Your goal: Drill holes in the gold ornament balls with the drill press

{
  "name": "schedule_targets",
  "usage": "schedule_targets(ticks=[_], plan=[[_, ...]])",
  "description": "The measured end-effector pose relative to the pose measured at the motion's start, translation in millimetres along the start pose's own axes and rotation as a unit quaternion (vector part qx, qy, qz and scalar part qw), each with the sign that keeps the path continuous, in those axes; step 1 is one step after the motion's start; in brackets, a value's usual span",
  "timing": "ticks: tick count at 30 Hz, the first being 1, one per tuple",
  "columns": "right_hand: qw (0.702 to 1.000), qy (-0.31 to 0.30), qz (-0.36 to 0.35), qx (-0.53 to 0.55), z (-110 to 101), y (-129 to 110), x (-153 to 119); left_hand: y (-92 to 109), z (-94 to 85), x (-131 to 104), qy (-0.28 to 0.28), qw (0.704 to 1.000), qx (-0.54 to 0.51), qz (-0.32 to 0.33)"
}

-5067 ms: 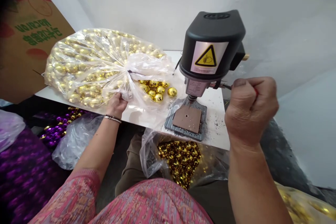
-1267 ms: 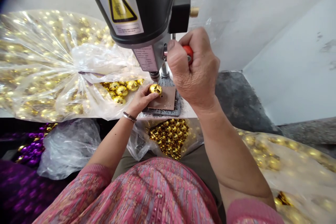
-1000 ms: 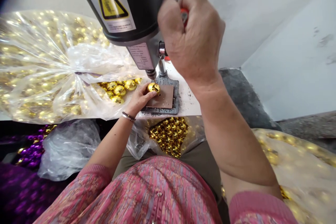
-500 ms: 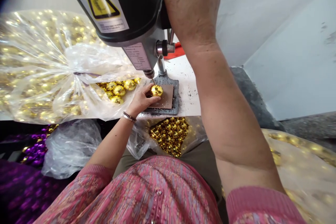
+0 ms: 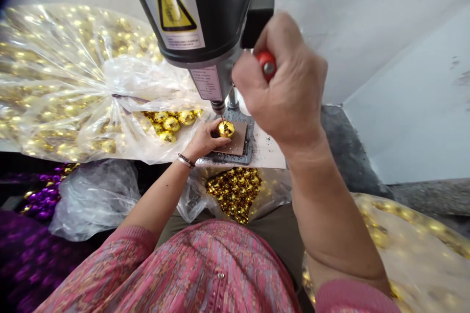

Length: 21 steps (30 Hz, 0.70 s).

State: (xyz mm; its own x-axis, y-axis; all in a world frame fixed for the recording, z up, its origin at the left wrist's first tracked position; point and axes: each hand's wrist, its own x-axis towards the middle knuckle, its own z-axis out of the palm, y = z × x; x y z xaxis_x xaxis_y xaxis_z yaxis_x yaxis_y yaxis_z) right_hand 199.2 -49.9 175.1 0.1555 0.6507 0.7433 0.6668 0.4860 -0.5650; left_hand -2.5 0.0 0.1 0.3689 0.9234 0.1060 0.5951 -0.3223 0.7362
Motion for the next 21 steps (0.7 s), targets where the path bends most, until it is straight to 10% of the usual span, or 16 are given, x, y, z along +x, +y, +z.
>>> schedule_targets(ticks=[9,21], plan=[[0.994,0.039,-0.054,-0.083,9,27,-62,-8,4.5,-1,0.002,1.0,-0.025,0.009],[0.981,0.094,-0.122,-0.12,23,46,-80,-9,7.3,0,0.003,1.0,0.001,0.009]])
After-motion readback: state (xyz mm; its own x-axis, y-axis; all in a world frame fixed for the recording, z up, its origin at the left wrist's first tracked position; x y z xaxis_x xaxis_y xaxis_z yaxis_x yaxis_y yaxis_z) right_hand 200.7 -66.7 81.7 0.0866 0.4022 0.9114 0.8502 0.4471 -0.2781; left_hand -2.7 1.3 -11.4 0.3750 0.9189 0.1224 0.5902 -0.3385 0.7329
